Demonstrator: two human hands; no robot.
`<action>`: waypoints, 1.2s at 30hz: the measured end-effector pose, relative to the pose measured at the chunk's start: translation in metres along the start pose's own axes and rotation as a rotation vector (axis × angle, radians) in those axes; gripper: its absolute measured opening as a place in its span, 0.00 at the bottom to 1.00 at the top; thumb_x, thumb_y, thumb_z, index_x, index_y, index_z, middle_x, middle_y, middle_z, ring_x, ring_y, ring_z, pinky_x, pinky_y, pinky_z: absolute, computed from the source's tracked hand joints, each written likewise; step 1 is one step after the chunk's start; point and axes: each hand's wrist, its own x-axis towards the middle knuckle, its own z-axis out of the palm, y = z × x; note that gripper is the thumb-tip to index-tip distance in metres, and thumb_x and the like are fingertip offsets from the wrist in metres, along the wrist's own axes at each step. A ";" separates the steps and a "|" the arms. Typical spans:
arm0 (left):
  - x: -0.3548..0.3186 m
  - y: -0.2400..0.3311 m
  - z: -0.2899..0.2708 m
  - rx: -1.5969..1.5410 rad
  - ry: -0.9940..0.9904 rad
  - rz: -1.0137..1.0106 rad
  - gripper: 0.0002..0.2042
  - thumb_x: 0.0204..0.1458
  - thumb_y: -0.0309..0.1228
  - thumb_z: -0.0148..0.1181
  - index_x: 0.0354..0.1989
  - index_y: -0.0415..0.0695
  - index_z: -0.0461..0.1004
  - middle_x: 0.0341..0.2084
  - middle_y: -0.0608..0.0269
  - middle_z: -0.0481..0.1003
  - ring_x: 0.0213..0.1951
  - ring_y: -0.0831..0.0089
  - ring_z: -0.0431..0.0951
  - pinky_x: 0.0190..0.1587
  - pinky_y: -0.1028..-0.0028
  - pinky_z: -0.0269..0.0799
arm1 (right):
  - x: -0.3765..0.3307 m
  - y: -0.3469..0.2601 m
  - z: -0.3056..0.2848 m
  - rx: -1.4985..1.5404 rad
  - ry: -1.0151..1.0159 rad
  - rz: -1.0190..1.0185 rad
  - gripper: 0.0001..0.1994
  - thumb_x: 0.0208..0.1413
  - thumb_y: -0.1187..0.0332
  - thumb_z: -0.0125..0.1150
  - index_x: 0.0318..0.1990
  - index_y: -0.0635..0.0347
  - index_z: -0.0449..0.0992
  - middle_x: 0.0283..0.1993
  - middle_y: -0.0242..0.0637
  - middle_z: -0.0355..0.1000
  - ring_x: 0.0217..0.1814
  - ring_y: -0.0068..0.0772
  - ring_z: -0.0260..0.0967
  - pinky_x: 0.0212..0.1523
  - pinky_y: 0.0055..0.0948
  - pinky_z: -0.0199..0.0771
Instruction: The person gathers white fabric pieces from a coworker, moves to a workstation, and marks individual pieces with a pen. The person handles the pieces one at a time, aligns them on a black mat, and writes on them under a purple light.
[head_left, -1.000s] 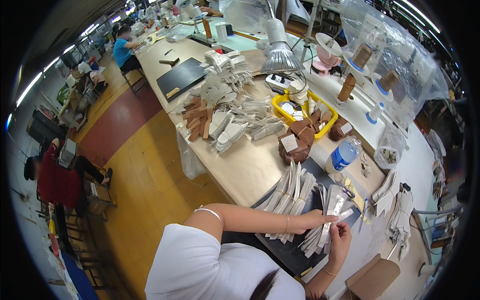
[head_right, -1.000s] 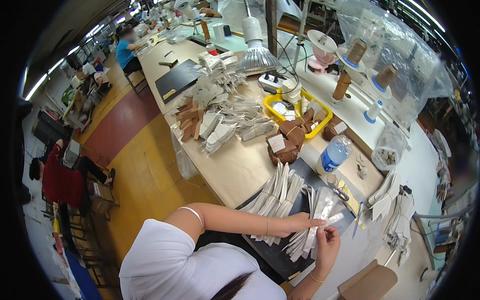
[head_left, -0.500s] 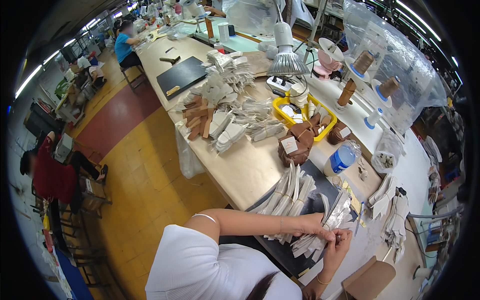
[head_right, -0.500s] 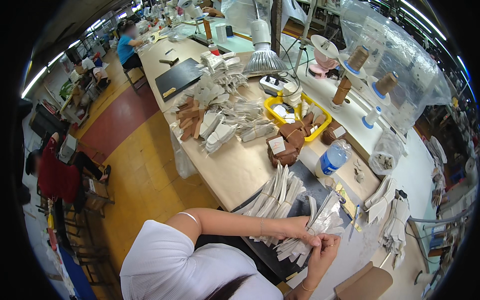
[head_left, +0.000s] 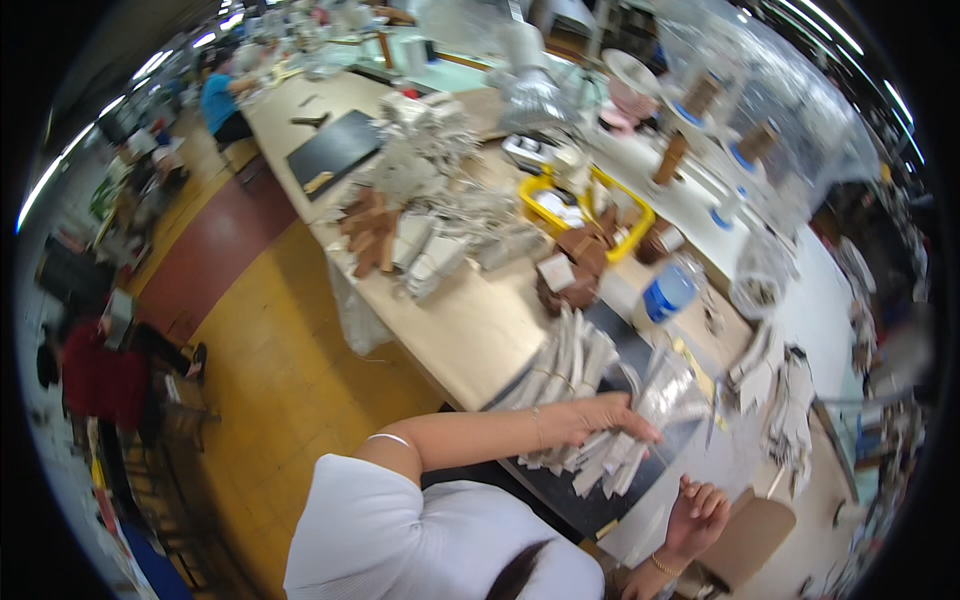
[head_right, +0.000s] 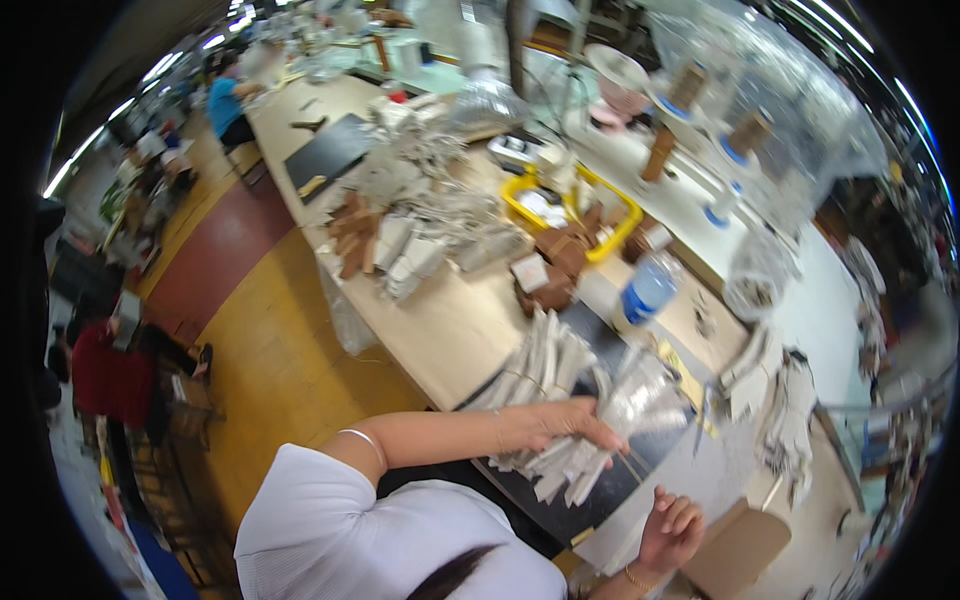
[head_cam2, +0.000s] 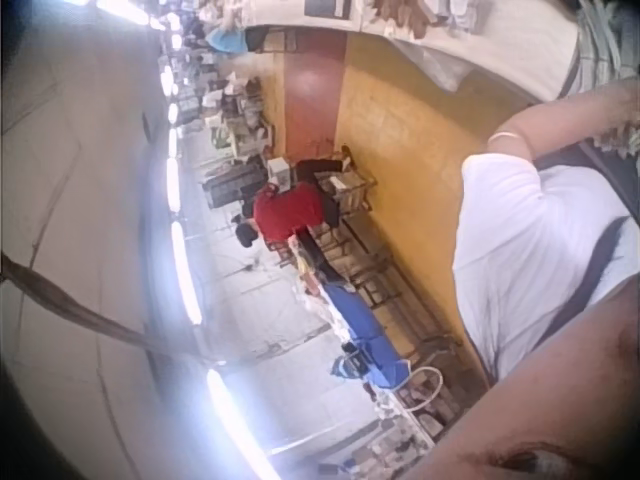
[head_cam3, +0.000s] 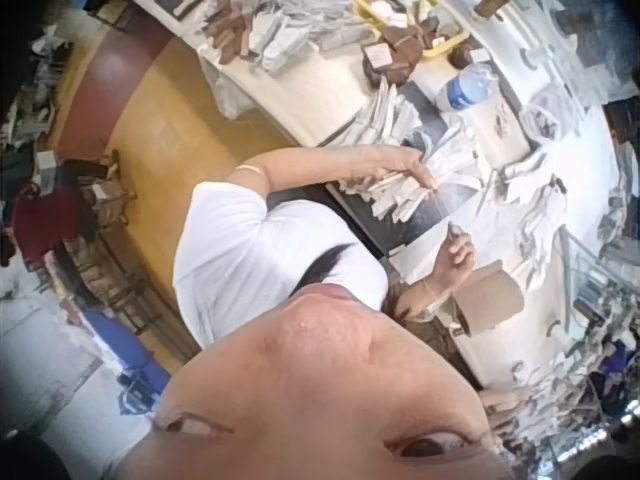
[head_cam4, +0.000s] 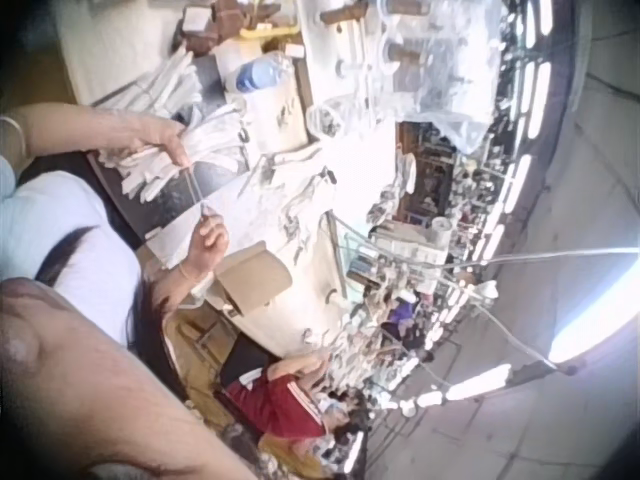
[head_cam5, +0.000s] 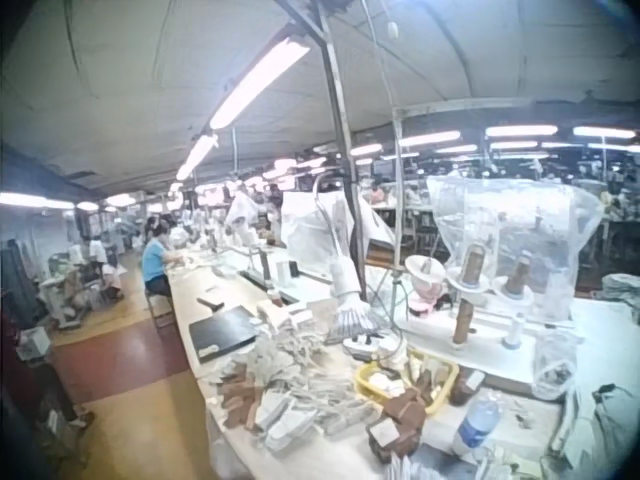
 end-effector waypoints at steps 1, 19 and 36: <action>0.002 0.000 0.002 -0.020 0.015 0.069 0.24 0.46 0.29 0.72 0.51 0.35 0.72 0.42 0.53 0.79 0.38 0.65 0.83 0.40 0.63 0.82 | -0.005 -0.005 -0.007 0.148 0.055 -0.003 0.13 0.68 0.63 0.43 0.30 0.54 0.63 0.30 0.32 0.62 0.40 0.32 0.66 0.63 0.49 0.63; -0.007 0.030 0.034 0.911 -0.256 -0.134 0.30 0.51 0.38 0.71 0.59 0.37 0.66 0.46 0.57 0.77 0.49 0.72 0.76 0.52 0.70 0.71 | 0.008 0.066 0.038 0.000 0.437 0.153 0.53 0.41 0.57 0.80 0.70 0.44 0.44 0.72 0.39 0.52 0.69 0.51 0.60 0.63 0.53 0.70; -0.010 0.075 0.057 1.756 -0.255 -0.228 0.24 0.65 0.48 0.43 0.55 0.37 0.68 0.39 0.42 0.77 0.39 0.44 0.80 0.45 0.55 0.73 | 0.063 -0.012 0.065 -1.353 -0.246 -0.085 0.51 0.20 0.38 0.79 0.60 0.49 0.74 0.61 0.41 0.63 0.66 0.47 0.55 0.69 0.45 0.49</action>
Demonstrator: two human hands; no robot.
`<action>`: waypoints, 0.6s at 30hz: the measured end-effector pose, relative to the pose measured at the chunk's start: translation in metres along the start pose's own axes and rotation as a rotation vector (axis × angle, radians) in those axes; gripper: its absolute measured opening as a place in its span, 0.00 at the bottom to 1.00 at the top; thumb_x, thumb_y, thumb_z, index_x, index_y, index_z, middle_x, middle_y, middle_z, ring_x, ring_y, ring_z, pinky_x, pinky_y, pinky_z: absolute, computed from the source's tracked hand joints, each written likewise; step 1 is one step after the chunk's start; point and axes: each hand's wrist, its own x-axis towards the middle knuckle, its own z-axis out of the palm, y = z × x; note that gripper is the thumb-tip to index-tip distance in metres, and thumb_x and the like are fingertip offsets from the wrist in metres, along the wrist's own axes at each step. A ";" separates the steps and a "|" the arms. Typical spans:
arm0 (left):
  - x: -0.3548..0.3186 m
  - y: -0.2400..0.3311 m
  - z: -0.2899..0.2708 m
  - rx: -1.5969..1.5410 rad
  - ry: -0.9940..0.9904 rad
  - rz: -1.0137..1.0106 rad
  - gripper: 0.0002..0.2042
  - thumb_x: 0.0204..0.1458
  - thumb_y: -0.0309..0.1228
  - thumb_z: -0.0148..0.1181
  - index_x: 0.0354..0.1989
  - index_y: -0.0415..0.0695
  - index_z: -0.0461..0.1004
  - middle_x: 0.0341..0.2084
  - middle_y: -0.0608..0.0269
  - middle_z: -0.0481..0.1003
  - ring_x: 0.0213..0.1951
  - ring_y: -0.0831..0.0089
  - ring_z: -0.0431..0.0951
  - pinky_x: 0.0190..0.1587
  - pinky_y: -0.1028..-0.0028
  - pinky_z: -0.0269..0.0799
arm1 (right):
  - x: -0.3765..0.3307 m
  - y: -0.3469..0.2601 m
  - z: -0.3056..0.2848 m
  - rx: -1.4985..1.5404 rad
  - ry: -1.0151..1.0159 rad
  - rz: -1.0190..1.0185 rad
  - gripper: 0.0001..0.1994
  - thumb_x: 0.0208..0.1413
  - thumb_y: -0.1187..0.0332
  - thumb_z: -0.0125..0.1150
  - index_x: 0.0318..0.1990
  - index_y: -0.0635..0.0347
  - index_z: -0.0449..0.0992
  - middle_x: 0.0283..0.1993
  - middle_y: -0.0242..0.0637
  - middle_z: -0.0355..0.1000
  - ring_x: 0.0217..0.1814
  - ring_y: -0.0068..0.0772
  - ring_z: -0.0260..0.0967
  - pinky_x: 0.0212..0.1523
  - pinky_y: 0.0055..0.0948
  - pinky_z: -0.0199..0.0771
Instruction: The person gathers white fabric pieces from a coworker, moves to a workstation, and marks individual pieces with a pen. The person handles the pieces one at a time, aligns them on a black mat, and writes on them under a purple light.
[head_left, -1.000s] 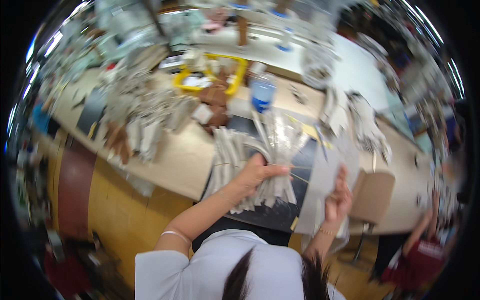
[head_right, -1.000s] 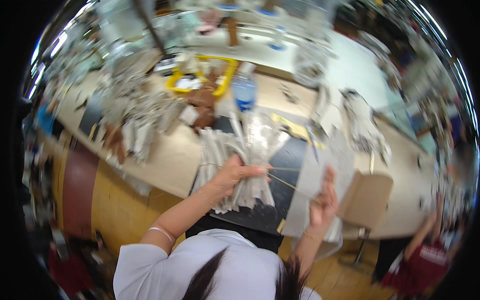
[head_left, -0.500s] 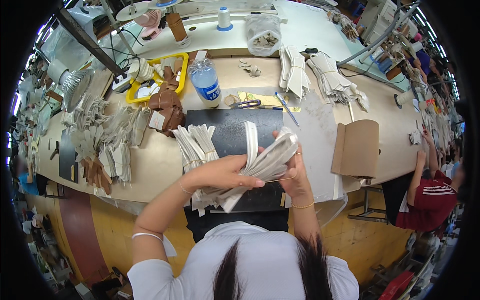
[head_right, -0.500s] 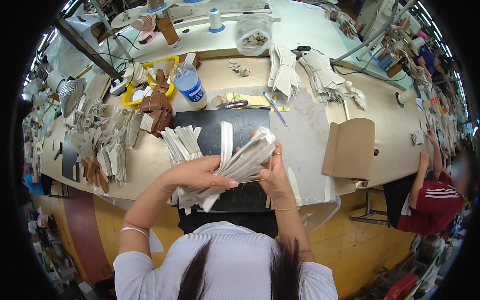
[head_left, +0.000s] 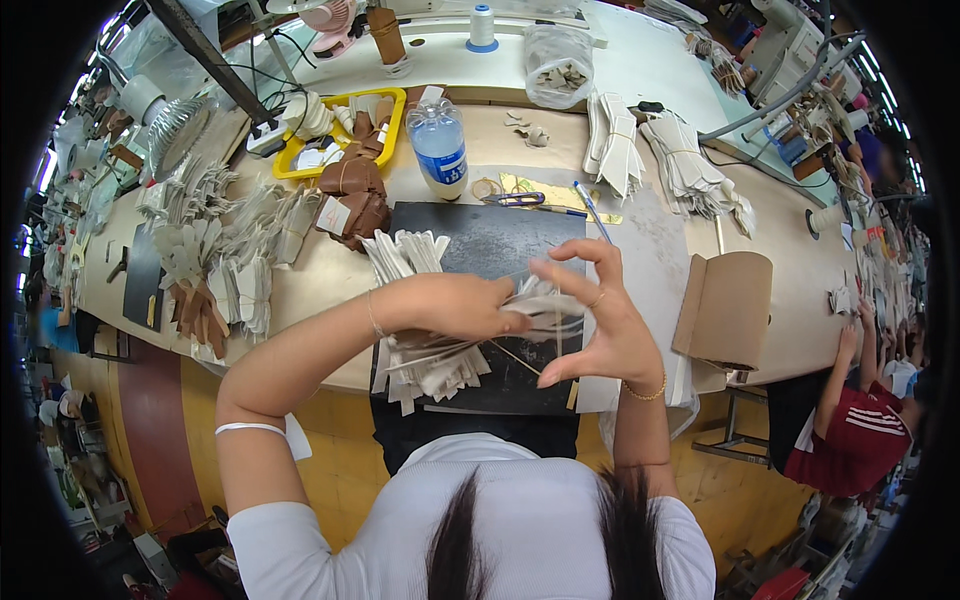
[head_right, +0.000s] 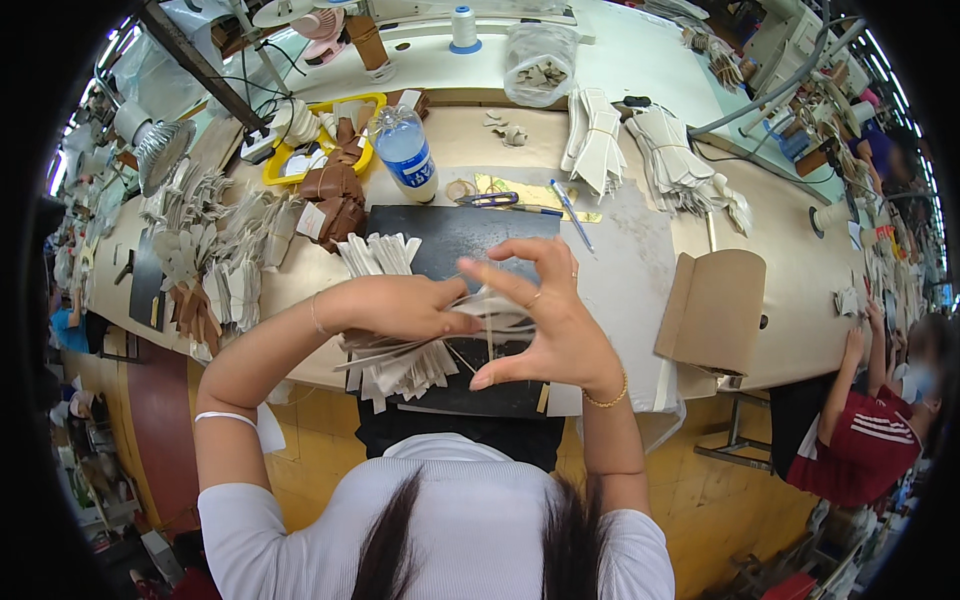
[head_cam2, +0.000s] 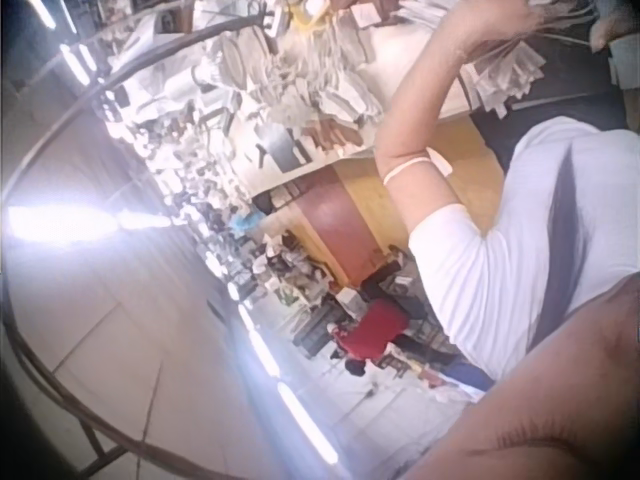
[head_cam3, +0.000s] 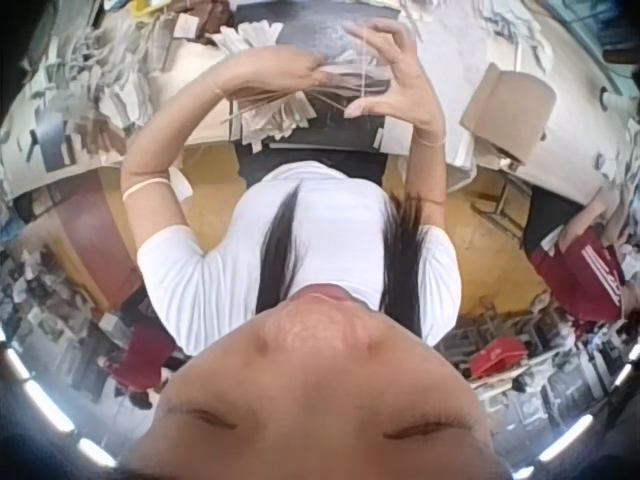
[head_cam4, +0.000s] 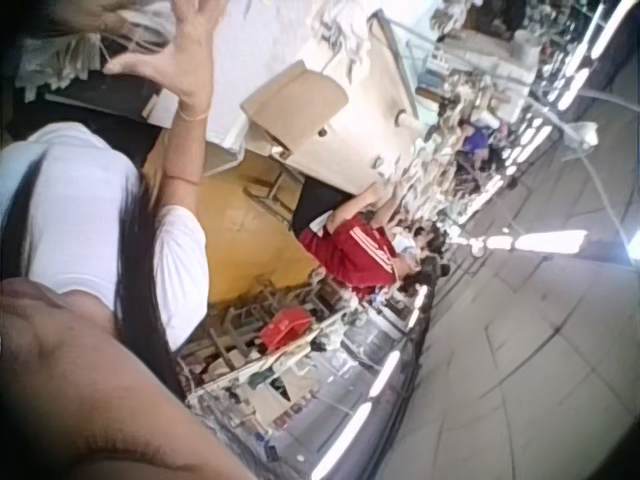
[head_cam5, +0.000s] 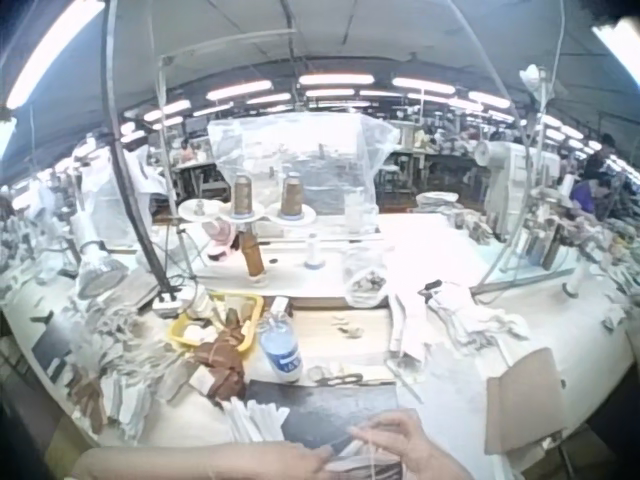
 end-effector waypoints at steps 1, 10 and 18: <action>0.003 -0.009 0.002 -0.094 0.029 0.044 0.25 0.66 0.46 0.43 0.58 0.36 0.67 0.42 0.42 0.77 0.41 0.46 0.80 0.46 0.56 0.73 | 0.003 -0.006 0.000 -0.149 -0.039 -0.041 0.50 0.19 0.35 0.78 0.58 0.48 0.76 0.61 0.42 0.62 0.68 0.48 0.54 0.70 0.46 0.48; 0.013 -0.019 0.024 -1.244 0.066 0.110 0.27 0.66 0.34 0.42 0.72 0.41 0.49 0.61 0.54 0.66 0.51 0.61 0.78 0.54 0.68 0.74 | -0.040 0.032 0.040 -0.060 0.650 0.375 0.30 0.50 0.65 0.72 0.61 0.58 0.67 0.68 0.46 0.56 0.70 0.44 0.53 0.67 0.41 0.57; 0.042 -0.003 0.072 -0.730 0.366 0.325 0.37 0.67 0.51 0.37 0.74 0.36 0.38 0.69 0.42 0.54 0.70 0.49 0.56 0.69 0.67 0.52 | -0.062 0.034 0.088 1.108 0.377 0.672 0.29 0.61 0.53 0.61 0.62 0.63 0.62 0.54 0.34 0.66 0.60 0.30 0.64 0.64 0.28 0.61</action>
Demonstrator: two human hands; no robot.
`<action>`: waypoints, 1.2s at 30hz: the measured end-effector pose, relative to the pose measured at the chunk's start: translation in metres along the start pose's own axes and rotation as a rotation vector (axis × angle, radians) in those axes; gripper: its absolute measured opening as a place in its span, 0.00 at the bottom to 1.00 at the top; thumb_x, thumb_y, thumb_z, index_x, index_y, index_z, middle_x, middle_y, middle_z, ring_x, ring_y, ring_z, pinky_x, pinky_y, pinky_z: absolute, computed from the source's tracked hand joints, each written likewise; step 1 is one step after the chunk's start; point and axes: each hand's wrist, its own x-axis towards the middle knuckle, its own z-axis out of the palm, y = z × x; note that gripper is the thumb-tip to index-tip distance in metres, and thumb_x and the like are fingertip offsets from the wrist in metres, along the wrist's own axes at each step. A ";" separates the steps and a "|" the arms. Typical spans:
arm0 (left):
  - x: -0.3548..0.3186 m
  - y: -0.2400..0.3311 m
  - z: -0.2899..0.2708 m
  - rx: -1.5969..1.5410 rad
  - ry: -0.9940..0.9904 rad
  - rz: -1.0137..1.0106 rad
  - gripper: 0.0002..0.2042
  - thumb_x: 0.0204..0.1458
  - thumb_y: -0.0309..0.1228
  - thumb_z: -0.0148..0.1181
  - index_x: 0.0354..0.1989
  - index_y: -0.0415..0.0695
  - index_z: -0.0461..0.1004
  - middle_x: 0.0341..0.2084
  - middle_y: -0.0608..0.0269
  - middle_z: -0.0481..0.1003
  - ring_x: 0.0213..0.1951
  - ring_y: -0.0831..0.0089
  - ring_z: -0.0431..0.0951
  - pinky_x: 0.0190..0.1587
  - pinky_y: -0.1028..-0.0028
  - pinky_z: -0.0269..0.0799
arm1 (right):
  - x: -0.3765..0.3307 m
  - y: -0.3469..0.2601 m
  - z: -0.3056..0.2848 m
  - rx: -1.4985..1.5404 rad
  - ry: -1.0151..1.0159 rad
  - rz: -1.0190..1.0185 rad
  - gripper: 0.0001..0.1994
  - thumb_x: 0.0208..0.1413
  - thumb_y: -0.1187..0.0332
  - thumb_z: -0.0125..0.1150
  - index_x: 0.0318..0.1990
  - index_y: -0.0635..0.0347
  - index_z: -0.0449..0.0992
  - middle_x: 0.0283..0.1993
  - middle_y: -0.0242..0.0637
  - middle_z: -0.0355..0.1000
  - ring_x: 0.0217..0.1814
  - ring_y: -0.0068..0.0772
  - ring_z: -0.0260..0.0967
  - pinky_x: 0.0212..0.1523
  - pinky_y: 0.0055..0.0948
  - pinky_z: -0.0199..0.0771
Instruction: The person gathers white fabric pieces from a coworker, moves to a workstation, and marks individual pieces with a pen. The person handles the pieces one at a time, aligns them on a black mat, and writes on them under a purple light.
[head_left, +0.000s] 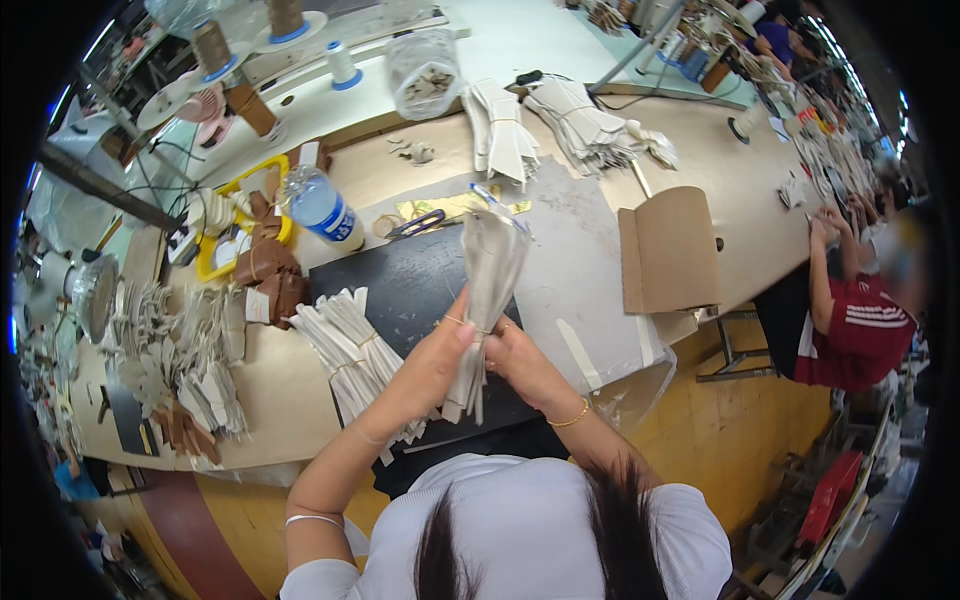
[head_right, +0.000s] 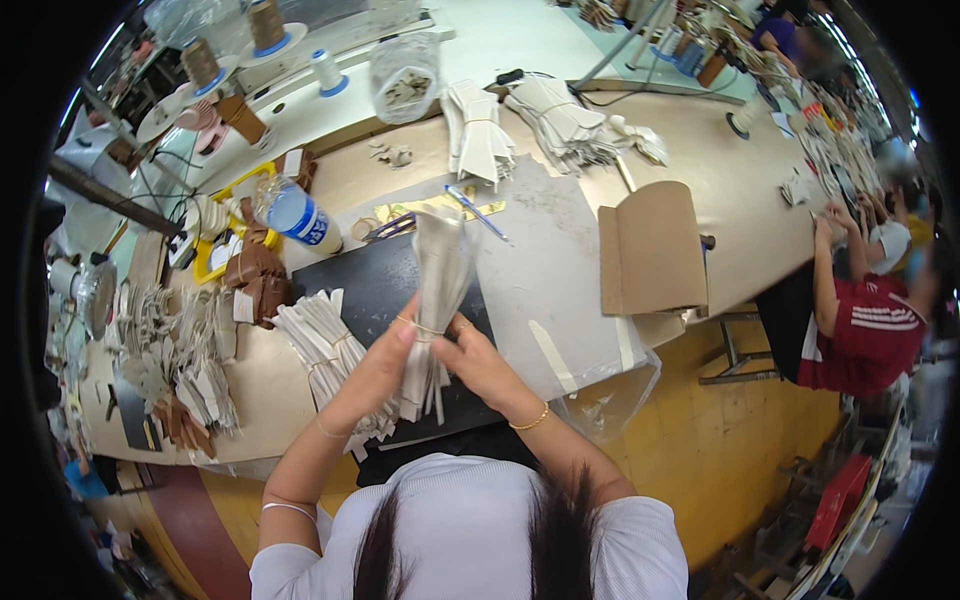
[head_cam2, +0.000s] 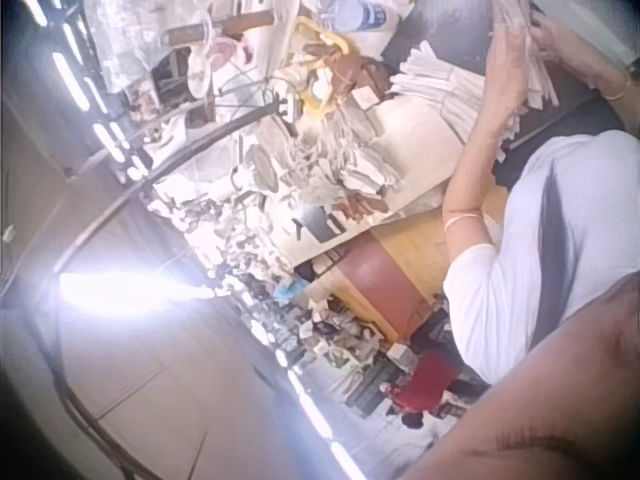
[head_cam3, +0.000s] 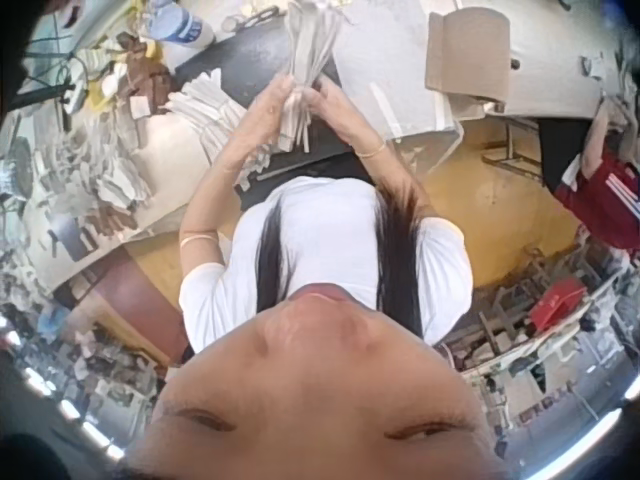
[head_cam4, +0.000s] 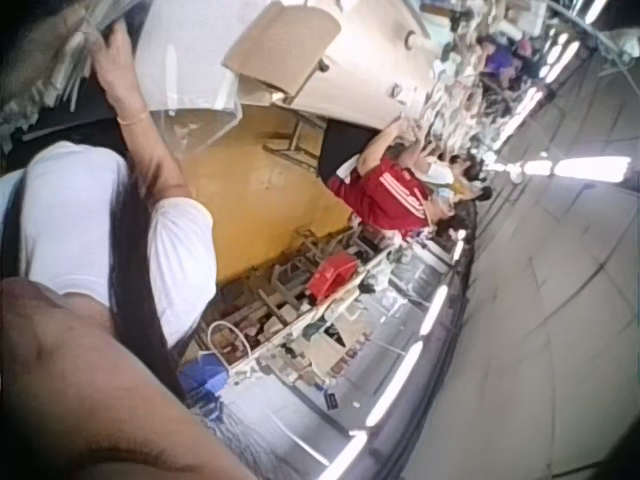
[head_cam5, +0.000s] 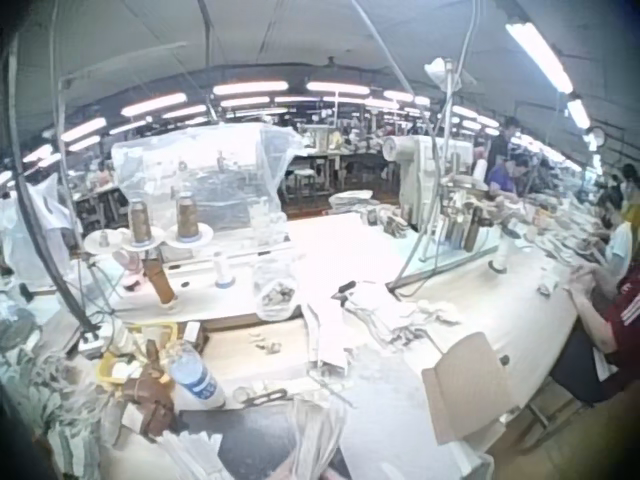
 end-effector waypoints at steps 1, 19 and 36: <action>0.001 0.003 0.006 0.105 0.000 -0.018 0.38 0.67 0.52 0.37 0.73 0.34 0.38 0.69 0.39 0.53 0.70 0.47 0.55 0.69 0.66 0.51 | 0.000 0.001 -0.003 0.017 0.011 0.050 0.29 0.62 0.53 0.61 0.62 0.63 0.63 0.54 0.35 0.67 0.60 0.29 0.65 0.63 0.27 0.62; -0.101 0.014 -0.054 0.144 0.551 -0.037 0.30 0.58 0.40 0.60 0.67 0.42 0.62 0.62 0.54 0.65 0.61 0.64 0.66 0.62 0.66 0.61 | 0.054 -0.154 -0.114 -0.307 0.563 -0.365 0.23 0.64 0.59 0.57 0.59 0.67 0.67 0.41 0.32 0.73 0.39 0.17 0.67 0.41 0.21 0.70; -0.141 -0.076 -0.085 -0.322 0.822 -0.538 0.29 0.61 0.46 0.57 0.64 0.39 0.62 0.42 0.67 0.74 0.38 0.80 0.68 0.39 0.79 0.64 | 0.038 -0.120 -0.177 -1.261 0.570 0.230 0.26 0.52 0.54 0.65 0.46 0.74 0.75 0.35 0.46 0.77 0.35 0.32 0.73 0.40 0.32 0.72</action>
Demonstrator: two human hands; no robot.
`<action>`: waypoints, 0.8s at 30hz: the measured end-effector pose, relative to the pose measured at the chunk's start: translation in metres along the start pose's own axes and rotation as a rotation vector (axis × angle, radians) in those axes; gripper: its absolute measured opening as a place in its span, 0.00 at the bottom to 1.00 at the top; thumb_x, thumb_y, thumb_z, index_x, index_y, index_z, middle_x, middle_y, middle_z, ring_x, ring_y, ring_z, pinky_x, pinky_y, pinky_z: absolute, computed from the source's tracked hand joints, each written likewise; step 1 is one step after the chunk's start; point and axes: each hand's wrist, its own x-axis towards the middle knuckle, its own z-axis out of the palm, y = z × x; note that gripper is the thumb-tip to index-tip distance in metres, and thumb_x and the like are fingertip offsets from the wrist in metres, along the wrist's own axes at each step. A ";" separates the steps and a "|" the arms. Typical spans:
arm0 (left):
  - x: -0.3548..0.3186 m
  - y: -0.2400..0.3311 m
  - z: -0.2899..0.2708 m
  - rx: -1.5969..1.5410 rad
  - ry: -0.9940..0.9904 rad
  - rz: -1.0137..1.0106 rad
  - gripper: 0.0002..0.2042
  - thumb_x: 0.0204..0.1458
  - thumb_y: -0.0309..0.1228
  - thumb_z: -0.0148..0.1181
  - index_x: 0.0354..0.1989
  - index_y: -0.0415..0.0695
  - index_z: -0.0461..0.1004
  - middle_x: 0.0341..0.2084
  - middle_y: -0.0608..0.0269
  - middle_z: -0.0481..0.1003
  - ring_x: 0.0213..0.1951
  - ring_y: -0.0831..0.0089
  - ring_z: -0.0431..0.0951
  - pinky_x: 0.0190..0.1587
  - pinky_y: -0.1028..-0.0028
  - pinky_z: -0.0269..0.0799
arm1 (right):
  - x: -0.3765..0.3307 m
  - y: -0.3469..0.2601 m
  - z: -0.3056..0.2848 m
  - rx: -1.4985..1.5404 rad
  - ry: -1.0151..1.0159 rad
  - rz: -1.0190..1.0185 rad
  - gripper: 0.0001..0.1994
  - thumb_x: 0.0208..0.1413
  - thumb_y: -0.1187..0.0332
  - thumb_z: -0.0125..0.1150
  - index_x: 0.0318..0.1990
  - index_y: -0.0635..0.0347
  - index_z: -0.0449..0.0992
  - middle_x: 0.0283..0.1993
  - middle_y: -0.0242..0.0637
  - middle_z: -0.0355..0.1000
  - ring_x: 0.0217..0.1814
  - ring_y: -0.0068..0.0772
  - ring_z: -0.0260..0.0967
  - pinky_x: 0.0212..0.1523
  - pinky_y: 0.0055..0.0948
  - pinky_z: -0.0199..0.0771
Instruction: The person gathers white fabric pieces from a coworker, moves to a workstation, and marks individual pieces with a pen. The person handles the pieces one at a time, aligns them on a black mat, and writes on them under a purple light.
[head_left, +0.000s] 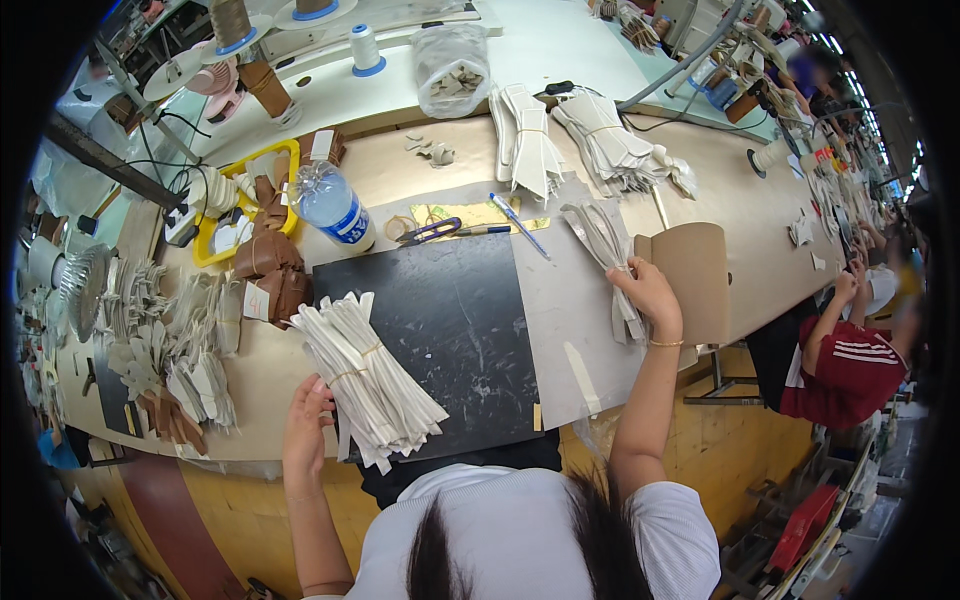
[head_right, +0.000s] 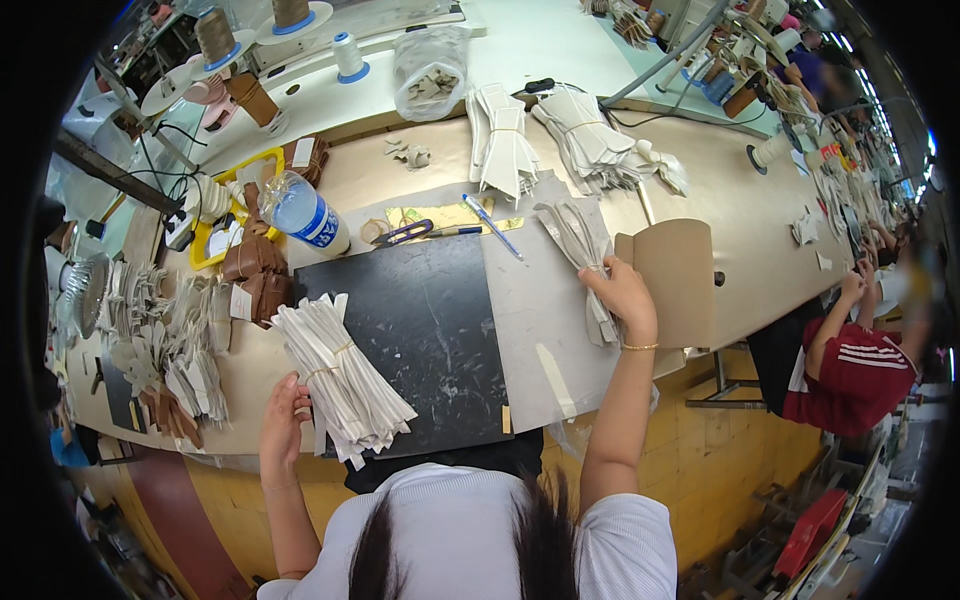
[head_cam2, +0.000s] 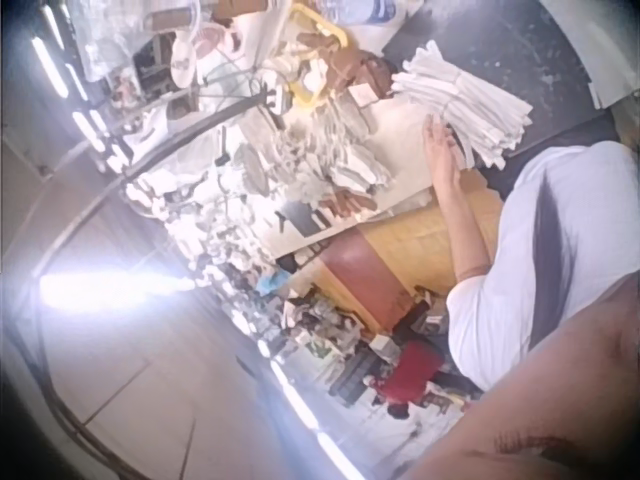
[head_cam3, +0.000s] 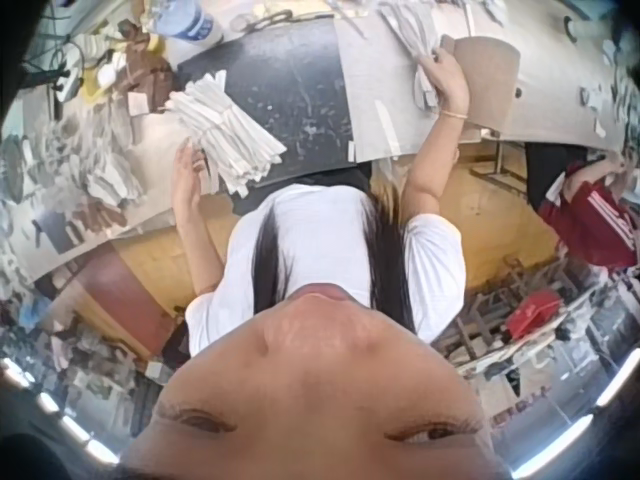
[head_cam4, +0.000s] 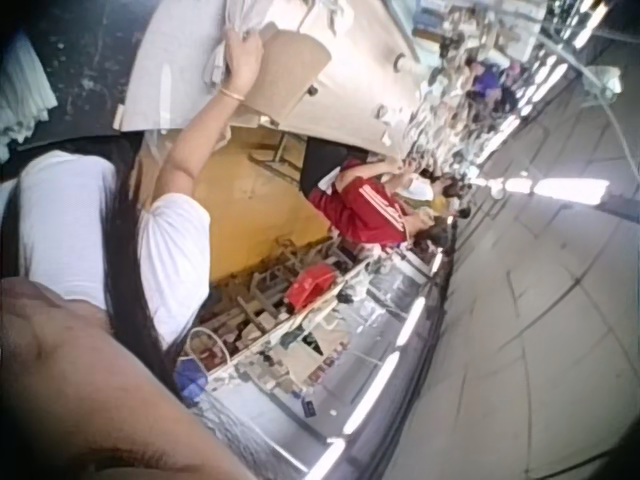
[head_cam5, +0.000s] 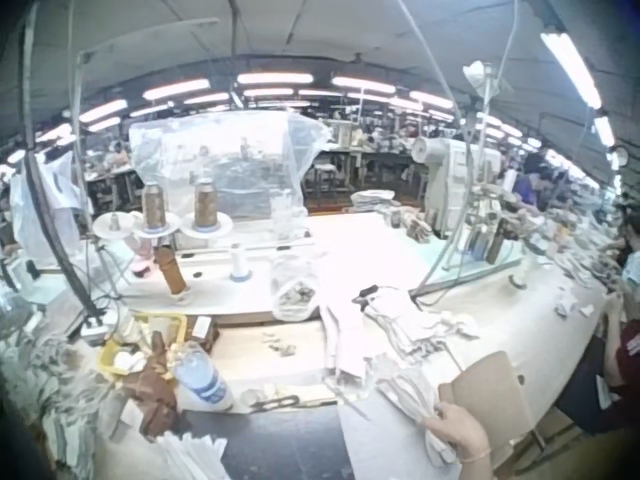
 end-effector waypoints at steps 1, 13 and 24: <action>0.002 0.003 0.002 0.041 -0.014 -0.009 0.29 0.60 0.46 0.58 0.62 0.38 0.63 0.42 0.66 0.73 0.39 0.80 0.68 0.40 0.79 0.64 | -0.001 -0.004 -0.001 0.022 -0.018 -0.008 0.26 0.52 0.54 0.65 0.46 0.74 0.75 0.35 0.46 0.77 0.35 0.32 0.72 0.40 0.31 0.72; 0.004 0.002 0.059 0.345 0.178 0.246 0.43 0.47 0.46 0.72 0.61 0.33 0.52 0.49 0.45 0.69 0.50 0.60 0.71 0.55 0.65 0.67 | 0.089 -0.103 -0.061 0.198 0.277 -0.248 0.36 0.51 0.47 0.66 0.56 0.75 0.72 0.45 0.53 0.77 0.46 0.40 0.76 0.47 0.33 0.73; 0.010 0.006 0.085 0.282 0.196 0.313 0.48 0.45 0.38 0.74 0.67 0.31 0.46 0.58 0.34 0.63 0.59 0.53 0.67 0.61 0.64 0.64 | 0.054 -0.105 0.050 0.120 0.270 -0.738 0.26 0.55 0.58 0.69 0.57 0.65 0.73 0.49 0.48 0.74 0.50 0.42 0.73 0.50 0.34 0.73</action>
